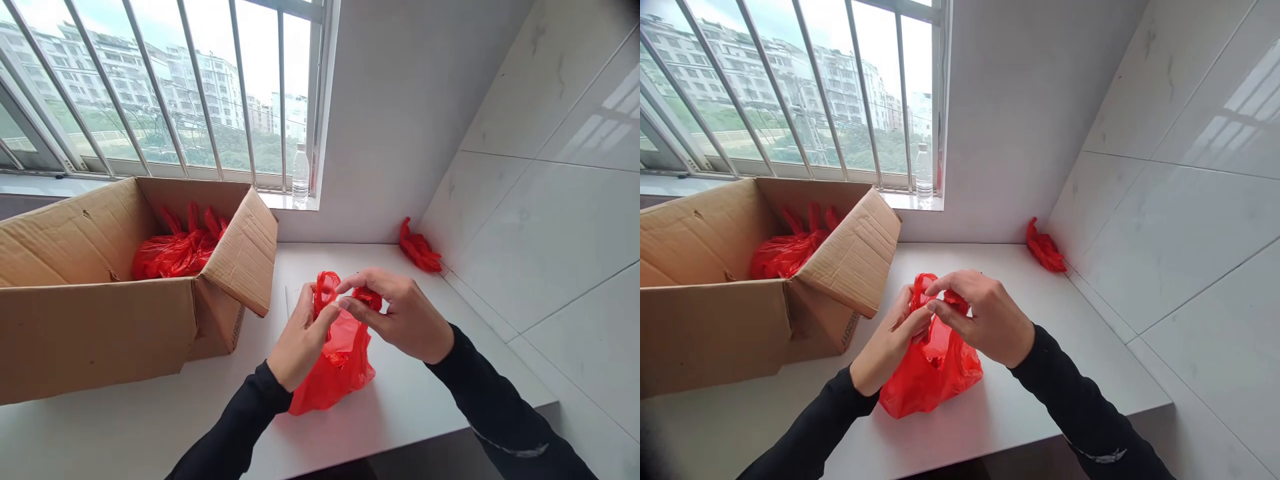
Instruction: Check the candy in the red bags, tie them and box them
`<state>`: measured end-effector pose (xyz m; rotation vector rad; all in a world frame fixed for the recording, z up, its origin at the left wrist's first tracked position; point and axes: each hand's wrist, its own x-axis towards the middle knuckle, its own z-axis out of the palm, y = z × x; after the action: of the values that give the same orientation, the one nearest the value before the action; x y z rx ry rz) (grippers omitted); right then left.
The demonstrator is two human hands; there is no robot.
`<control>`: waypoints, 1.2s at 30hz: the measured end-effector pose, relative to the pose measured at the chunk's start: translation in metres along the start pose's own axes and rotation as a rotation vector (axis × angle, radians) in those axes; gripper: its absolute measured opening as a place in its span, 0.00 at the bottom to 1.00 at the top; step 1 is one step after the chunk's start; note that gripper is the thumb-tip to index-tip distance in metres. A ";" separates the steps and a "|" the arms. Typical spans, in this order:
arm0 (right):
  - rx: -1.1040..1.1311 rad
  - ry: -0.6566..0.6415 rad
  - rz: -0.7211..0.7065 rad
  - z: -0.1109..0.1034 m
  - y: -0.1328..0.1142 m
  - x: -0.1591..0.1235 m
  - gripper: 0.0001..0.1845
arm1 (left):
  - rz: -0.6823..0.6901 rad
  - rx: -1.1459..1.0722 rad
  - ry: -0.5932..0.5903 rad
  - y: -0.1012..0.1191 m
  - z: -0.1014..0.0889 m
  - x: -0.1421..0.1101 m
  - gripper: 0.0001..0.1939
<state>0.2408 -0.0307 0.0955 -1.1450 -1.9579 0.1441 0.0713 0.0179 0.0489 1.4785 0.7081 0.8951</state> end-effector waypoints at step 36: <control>0.517 -0.267 0.362 0.007 0.021 -0.012 0.07 | -0.287 -0.363 -0.178 -0.009 -0.018 0.011 0.15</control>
<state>0.2525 -0.0262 0.0739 -1.1509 -1.7593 0.9779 0.0622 0.0374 0.0415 1.0846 0.5729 0.6236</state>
